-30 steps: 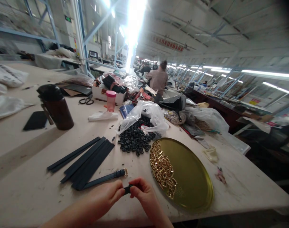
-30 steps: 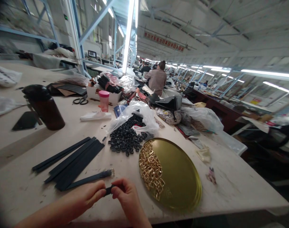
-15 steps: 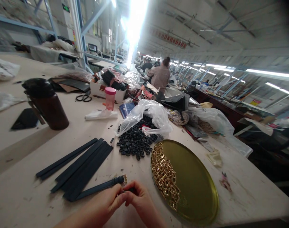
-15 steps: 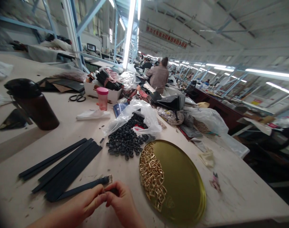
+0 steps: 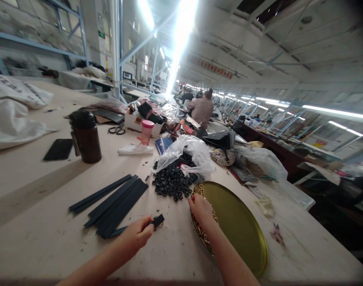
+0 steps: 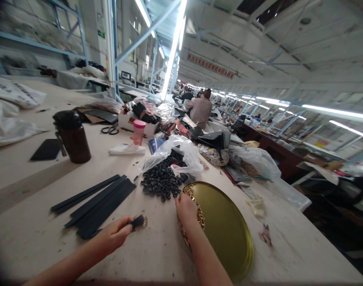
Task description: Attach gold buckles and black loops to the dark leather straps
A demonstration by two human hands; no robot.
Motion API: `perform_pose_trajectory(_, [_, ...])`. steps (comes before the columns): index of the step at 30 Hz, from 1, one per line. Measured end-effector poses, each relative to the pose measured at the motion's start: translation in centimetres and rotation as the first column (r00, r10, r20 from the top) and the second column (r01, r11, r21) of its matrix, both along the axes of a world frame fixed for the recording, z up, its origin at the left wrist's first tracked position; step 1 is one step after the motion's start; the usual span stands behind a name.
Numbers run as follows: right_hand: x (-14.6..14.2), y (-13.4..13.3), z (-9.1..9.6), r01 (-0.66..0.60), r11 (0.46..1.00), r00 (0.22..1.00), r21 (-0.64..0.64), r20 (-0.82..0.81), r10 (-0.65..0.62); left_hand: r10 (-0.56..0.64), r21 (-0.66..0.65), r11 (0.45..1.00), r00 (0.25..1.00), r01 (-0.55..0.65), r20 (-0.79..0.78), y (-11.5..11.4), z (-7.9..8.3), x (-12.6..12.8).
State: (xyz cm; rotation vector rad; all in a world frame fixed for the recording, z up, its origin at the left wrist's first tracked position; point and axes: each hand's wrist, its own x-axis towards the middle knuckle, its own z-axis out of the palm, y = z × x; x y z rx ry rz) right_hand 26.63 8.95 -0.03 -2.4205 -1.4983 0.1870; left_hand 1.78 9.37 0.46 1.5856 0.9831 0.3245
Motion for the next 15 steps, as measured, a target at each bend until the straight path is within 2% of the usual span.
perform_pose_trajectory(5, [1.0, 1.9, -1.3, 0.057, 0.992, 0.996, -0.112, 0.076, -0.048, 0.030, 0.023, 0.999, 1.000, -0.030, -0.008, -2.3, -0.3, -0.5])
perform_pose_trajectory(10, [1.0, 1.3, -1.3, 0.046, 0.979, 0.995, -0.199, 0.094, -0.028, -0.032, 0.102, 0.994, 0.999, 0.035, -0.030, -4.3, 1.4, -0.9])
perform_pose_trajectory(15, [1.2, 1.4, -1.1, 0.027, 0.962, 0.995, -0.271, 0.098, -0.001, -0.060, 0.036, 0.997, 0.997, 0.061, -0.039, -5.7, 2.2, -0.2])
